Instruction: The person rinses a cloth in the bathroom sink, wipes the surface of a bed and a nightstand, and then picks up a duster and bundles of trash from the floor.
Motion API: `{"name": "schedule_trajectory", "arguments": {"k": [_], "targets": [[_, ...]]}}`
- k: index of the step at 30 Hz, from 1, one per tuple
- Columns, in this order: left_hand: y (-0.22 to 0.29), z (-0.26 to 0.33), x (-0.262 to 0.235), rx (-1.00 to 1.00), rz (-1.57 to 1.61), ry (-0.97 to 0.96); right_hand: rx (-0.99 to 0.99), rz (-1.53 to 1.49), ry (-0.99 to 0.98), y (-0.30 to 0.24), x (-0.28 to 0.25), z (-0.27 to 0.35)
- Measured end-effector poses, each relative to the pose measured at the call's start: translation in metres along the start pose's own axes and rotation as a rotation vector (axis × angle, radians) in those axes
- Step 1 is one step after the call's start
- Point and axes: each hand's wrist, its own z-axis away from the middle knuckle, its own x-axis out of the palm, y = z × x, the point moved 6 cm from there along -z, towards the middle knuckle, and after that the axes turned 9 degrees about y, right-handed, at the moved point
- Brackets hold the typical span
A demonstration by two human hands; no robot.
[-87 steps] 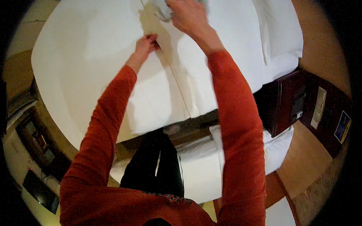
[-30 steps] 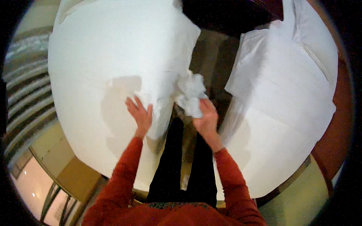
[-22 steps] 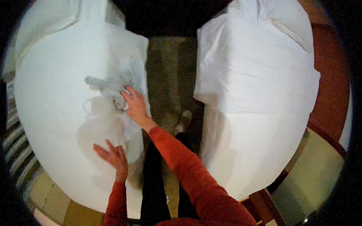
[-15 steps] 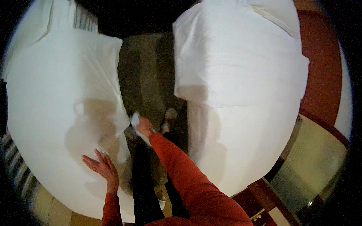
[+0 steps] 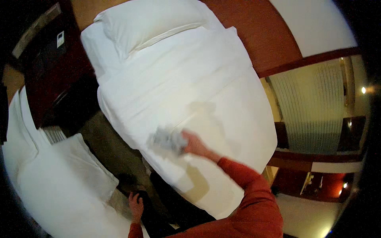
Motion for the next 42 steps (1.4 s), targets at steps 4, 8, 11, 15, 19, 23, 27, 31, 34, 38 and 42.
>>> {"name": "schedule_trajectory", "arguments": {"k": [4, 8, 11, 15, 19, 23, 27, 31, 34, 38, 42], "targets": [[-0.088, 0.021, -0.034, 0.014, -0.054, 0.111, -0.060, 0.242, 0.431, 0.047, -0.102, -0.080], [-0.080, -0.015, -0.053, -0.020, -0.260, 0.022, 0.239, 0.406, 0.776, 0.143, -0.140, -0.141], [-0.048, -0.042, -0.078, 0.119, -0.263, 0.154, 0.415, 0.451, 0.791, 0.147, -0.084, -0.170], [0.057, -0.140, -0.097, 0.257, -0.261, 0.239, 0.049, 0.125, 0.323, 0.077, 0.100, -0.135], [0.204, -0.240, -0.103, 0.668, -0.282, 0.380, -0.502, 0.015, -0.457, -0.036, 0.193, -0.043], [0.311, -0.317, -0.073, 0.953, -0.556, 0.411, -0.642, -0.052, -0.515, -0.054, 0.183, -0.015], [0.335, -0.371, -0.054, 1.043, -0.686, 0.205, -0.522, 0.097, -0.544, -0.061, 0.095, -0.055], [0.301, -0.420, -0.049, 1.040, -0.729, 0.090, -0.595, 0.299, -0.185, -0.087, 0.033, -0.112], [0.299, -0.428, -0.045, 1.016, -0.715, 0.084, -0.834, 0.292, -0.128, -0.102, 0.040, -0.145], [0.294, -0.433, -0.040, 1.016, -0.766, 0.137, -0.994, 0.336, -0.260, -0.044, 0.062, -0.183], [0.293, -0.433, -0.040, 1.094, -0.739, 0.164, -0.887, 0.383, -0.540, 0.078, 0.037, -0.261]]}}
